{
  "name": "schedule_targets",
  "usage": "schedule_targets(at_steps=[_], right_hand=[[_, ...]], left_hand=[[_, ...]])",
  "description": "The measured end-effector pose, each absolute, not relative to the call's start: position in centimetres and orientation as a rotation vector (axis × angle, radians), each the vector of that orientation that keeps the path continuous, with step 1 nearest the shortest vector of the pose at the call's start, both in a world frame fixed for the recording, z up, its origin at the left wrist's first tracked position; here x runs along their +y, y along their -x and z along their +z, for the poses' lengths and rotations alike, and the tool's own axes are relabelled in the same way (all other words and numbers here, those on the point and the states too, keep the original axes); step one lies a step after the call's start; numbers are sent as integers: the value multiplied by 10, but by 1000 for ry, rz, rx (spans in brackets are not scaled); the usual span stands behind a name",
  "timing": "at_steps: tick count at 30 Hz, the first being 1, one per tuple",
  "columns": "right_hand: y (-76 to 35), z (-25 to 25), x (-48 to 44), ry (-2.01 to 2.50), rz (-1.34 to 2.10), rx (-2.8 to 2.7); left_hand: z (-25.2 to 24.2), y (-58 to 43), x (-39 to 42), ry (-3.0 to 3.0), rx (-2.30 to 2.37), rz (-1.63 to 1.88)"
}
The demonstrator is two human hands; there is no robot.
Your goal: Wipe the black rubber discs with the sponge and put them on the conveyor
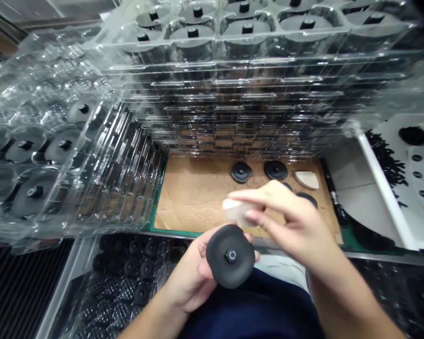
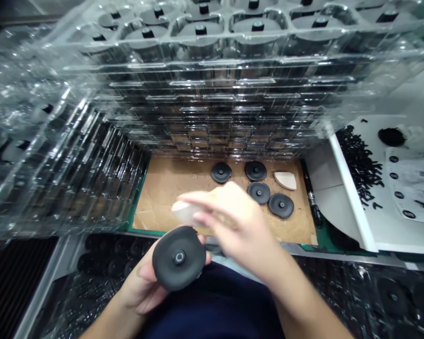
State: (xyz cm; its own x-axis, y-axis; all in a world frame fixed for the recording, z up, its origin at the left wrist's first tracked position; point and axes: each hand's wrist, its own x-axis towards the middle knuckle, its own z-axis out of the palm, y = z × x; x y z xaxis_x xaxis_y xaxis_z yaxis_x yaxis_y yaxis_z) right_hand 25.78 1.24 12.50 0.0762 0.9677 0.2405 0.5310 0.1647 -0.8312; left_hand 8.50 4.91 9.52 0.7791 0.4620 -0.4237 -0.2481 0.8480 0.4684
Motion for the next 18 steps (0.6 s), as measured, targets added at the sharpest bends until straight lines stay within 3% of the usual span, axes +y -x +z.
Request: schedule_targets(at_steps=[5, 9, 18], right_hand=[[-264, 50, -4, 1835, 972, -1208], [-243, 2, -26, 1925, 911, -1222], [-234, -13, -39, 2022, 684, -1272]], left_hand=[[91, -78, 51, -282, 445, 431], [85, -74, 53, -218, 500, 437], [86, -75, 54, -203, 555, 415]])
